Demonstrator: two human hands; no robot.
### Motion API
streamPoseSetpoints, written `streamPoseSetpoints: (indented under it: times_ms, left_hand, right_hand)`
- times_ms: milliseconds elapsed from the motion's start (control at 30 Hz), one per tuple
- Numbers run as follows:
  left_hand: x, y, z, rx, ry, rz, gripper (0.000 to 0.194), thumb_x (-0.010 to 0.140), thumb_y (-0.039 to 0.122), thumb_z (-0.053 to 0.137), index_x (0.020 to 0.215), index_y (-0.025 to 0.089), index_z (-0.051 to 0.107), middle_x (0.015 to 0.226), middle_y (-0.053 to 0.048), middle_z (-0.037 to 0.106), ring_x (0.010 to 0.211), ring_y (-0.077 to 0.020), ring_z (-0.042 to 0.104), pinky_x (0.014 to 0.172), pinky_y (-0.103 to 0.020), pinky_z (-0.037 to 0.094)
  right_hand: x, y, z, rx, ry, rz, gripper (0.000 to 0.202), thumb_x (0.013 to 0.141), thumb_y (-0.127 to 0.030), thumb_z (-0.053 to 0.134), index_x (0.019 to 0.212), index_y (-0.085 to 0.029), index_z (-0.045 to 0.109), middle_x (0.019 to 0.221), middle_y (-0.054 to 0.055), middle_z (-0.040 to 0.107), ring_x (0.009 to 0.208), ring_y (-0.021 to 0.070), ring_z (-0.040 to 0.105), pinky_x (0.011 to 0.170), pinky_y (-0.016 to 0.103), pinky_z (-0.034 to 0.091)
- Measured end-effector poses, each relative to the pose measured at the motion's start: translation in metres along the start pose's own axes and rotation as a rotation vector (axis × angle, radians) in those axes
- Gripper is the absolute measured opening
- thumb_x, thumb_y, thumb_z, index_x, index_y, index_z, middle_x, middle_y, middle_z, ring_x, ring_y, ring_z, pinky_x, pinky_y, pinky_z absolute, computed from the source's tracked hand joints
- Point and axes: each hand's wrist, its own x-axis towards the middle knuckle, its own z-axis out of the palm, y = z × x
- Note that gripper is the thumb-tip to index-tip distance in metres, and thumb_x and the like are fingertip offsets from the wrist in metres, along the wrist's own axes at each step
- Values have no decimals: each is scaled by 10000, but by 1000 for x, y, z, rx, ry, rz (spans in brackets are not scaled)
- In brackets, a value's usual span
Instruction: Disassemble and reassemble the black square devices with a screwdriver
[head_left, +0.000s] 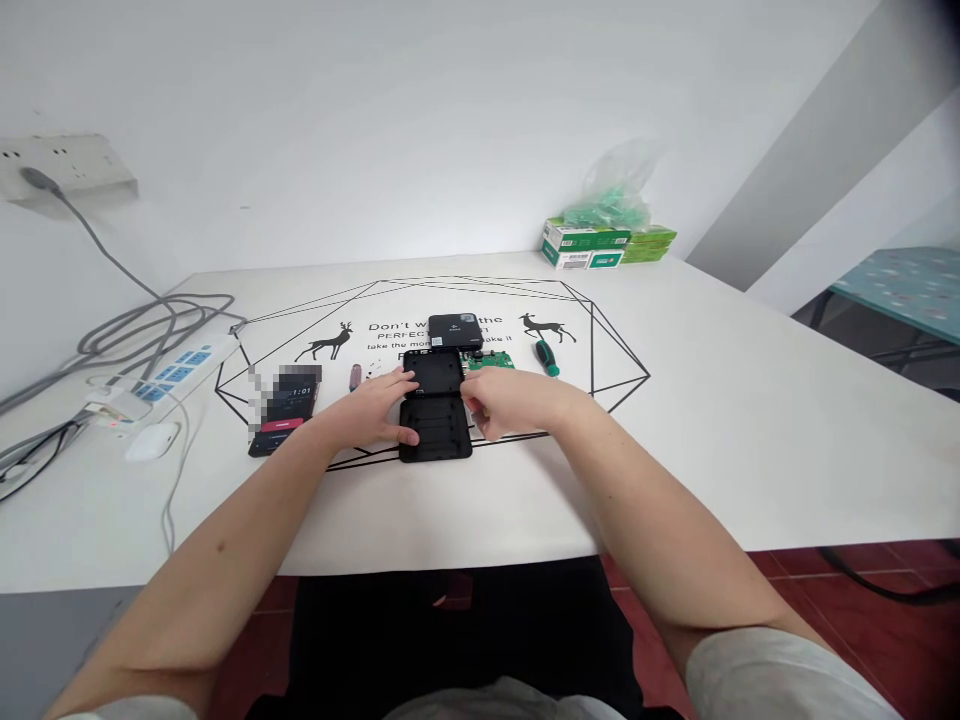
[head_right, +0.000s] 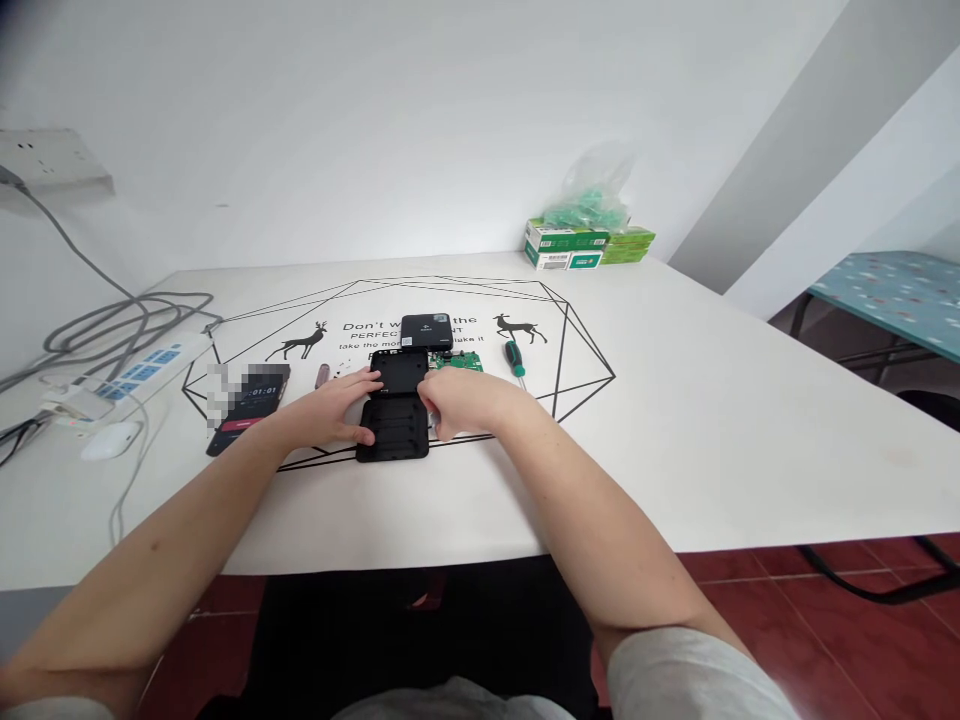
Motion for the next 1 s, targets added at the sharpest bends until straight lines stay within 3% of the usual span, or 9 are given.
streamPoseSetpoints:
  times_ms: [167,433,600,767,900,1000]
  left_hand:
    - [1,-1,0,21,22,-5,772,934,703,772,1553,264,629,1777,-125,421,1668,-392,354,1336,-553,360]
    - [0,1,0,41,38,-17,625,998,671,699,1475,268,670,1749,-122,469,1638,-384,417,1296,-558,416]
    - [-3,3,-2,51,50,-13,608,972,675,720,1423,267,704,1704,-122,533,1615,-393,451,1282,-546,436]
    - [-3,7,-3,57,73,20,564,950,664,734,1338,255,745,1594,-130,640,1568,-403,502,1257,-543,455]
    - [-4,11,-5,56,73,48,509,987,647,673,1276,239,767,1538,-140,674,1510,-394,551,1209,-524,492]
    - [-6,15,-6,53,59,35,523,1004,644,645,1318,242,759,1561,-132,657,1534,-387,523,1247,-536,446]
  right_hand:
    - [4,-14,2,-90,-106,41,149,708,-98,801,746,-182,684,1055,93,735,773,206,652,559,316,378]
    - [3,-20,3,-150,-91,104,154,778,-56,701,817,-162,806,907,125,796,712,235,689,591,342,399]
    - [4,-3,-2,-39,-52,144,160,797,-187,811,956,-206,804,971,89,809,822,256,728,621,328,430]
    - [10,25,-3,-76,73,314,154,906,-232,756,1051,-226,808,1096,119,813,908,265,740,672,322,437]
    - [20,34,4,-28,70,291,102,882,-209,746,944,-232,825,1027,84,817,894,242,732,689,313,435]
    - [24,33,7,-21,96,288,131,886,-185,699,896,-234,820,984,65,816,863,226,718,685,315,437]
